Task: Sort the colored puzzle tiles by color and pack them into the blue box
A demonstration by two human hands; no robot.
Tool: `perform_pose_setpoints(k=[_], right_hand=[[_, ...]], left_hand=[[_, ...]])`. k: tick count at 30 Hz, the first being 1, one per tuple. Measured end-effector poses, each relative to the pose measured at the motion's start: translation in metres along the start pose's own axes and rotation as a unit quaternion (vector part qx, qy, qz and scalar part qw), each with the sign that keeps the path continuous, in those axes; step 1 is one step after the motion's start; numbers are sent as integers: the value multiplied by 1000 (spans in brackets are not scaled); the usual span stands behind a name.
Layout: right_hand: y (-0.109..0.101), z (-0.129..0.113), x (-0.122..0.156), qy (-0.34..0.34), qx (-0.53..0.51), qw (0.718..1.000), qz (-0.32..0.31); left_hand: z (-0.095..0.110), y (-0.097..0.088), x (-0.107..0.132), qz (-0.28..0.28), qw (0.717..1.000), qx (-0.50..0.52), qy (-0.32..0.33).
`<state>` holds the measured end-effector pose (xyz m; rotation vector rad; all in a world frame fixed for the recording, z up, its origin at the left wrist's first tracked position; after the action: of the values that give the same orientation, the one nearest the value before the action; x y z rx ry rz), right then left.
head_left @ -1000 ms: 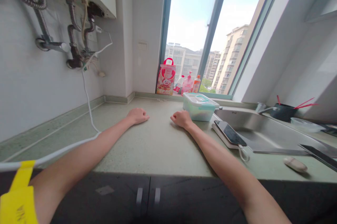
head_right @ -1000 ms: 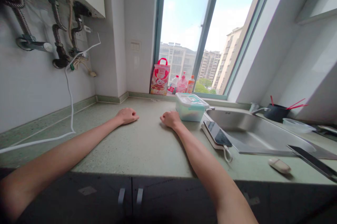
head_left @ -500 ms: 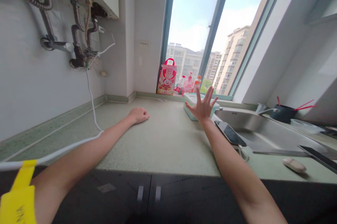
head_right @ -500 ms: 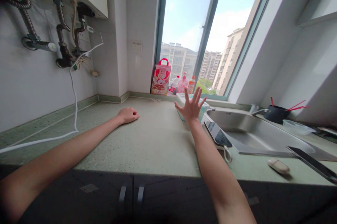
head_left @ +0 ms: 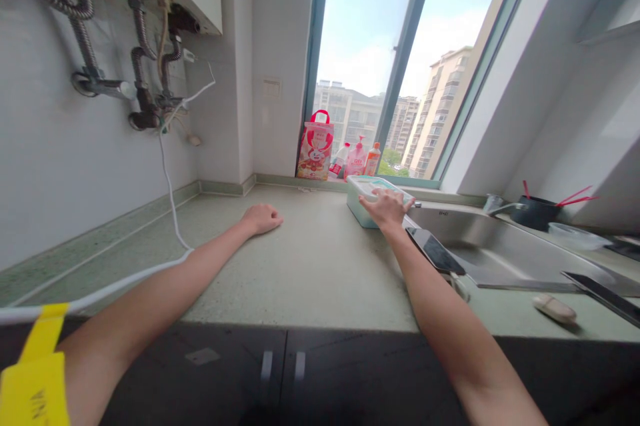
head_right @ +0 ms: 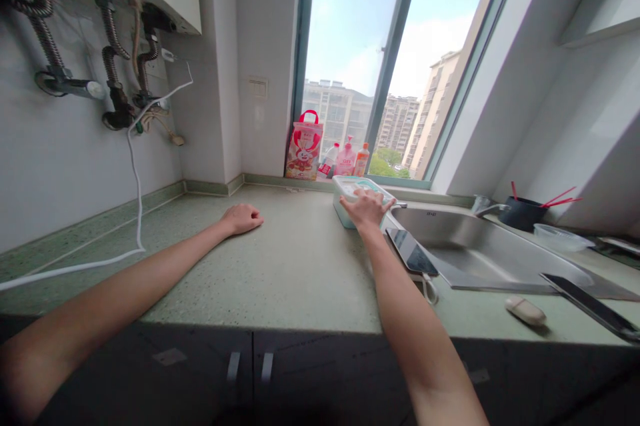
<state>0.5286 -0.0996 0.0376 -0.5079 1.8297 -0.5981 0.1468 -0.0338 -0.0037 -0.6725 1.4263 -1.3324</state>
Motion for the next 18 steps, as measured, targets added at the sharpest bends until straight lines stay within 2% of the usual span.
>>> perform_pose_setpoints(k=[3, 5, 7, 10, 12, 14, 16, 17, 18], right_hand=[[-1, 4, -1, -8, -23, 1000, -15], [-2, 6, -2, -29, -51, 998, -33], [-4, 5, -3, -64, -94, 992, -57], [-6, -8, -1, -133, -178, 970, -101], [-7, -25, 3, -182, -251, 942, -132], [-10, -48, 11, -224, -335, 900, -166], [-14, -73, 21, -253, -414, 852, -199], [-16, -86, 26, -264, -446, 828, -212], [-18, -97, 31, -273, -471, 809, -221]], left_hand=[[-1, 1, -2, 1, 1000, 23, -11], [-6, 0, -4, -4, 994, 105, -39], [-13, -4, -7, -4, 969, 237, -65], [-28, -18, -11, 23, 908, 413, -64], [-40, -31, -12, 59, 867, 493, -54], [-49, -45, -11, 85, 820, 564, -49], [-54, -55, -8, 71, 775, 626, -42], [-54, -59, -5, 50, 762, 645, -34], [-53, -61, -2, 30, 761, 647, -23]])
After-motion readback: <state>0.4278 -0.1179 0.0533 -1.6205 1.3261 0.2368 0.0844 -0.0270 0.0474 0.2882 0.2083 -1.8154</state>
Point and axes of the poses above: each hand's wrist, its own x-axis away from the middle knuckle, its own y-axis out of the palm, z = x × y, the point moved 2 cm from there along -x, towards the middle knuckle, and after that the axes turned 2 degrees about -x, right-handed, at the moved point
